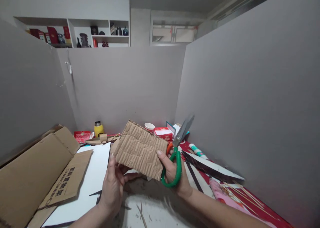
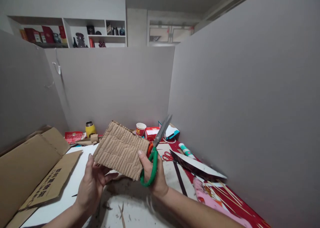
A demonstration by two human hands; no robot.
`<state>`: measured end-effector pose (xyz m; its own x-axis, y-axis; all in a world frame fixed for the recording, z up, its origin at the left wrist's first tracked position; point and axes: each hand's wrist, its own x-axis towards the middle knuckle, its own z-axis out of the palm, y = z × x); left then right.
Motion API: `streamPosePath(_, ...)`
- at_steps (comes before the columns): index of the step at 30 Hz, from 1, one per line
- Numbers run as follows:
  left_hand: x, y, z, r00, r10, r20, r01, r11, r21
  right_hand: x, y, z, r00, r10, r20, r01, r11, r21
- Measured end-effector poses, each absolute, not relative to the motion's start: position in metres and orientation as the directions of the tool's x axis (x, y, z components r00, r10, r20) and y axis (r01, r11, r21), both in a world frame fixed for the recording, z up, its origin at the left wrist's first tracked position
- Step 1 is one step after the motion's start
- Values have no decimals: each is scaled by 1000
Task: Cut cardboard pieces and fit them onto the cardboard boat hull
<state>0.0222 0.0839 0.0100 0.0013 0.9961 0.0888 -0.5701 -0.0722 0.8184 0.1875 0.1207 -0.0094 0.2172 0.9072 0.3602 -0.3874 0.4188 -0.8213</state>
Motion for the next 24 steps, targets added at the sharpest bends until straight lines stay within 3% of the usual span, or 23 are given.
streamPosePath(7, 23, 85, 8, 36, 996, 81, -408, -60, 911, 190, 128, -12, 308, 888, 342, -318, 435, -843)
streamPosePath(11, 28, 90, -1, 136, 989, -53, -282, 90, 955, 182, 117, -21, 199, 929, 313, -347, 365, -864)
streamPosePath(14, 24, 95, 0, 156, 985, -69, -316, 116, 942, 179, 110, -21, 88, 944, 317, -340, 328, -881)
streamPosePath(17, 12, 100, 10, 127, 991, -36, -381, 82, 921, 182, 113, -15, 196, 924, 328, -301, 376, -876)
streamPosePath(20, 1, 105, 18, 162, 987, -1, -326, 55, 944, 188, 121, -7, 293, 875, 386, -233, 457, -859)
streamPosePath(24, -6, 108, 19, 204, 979, -5, -245, 56, 968, 193, 124, -6, 192, 880, 435, -224, 470, -854)
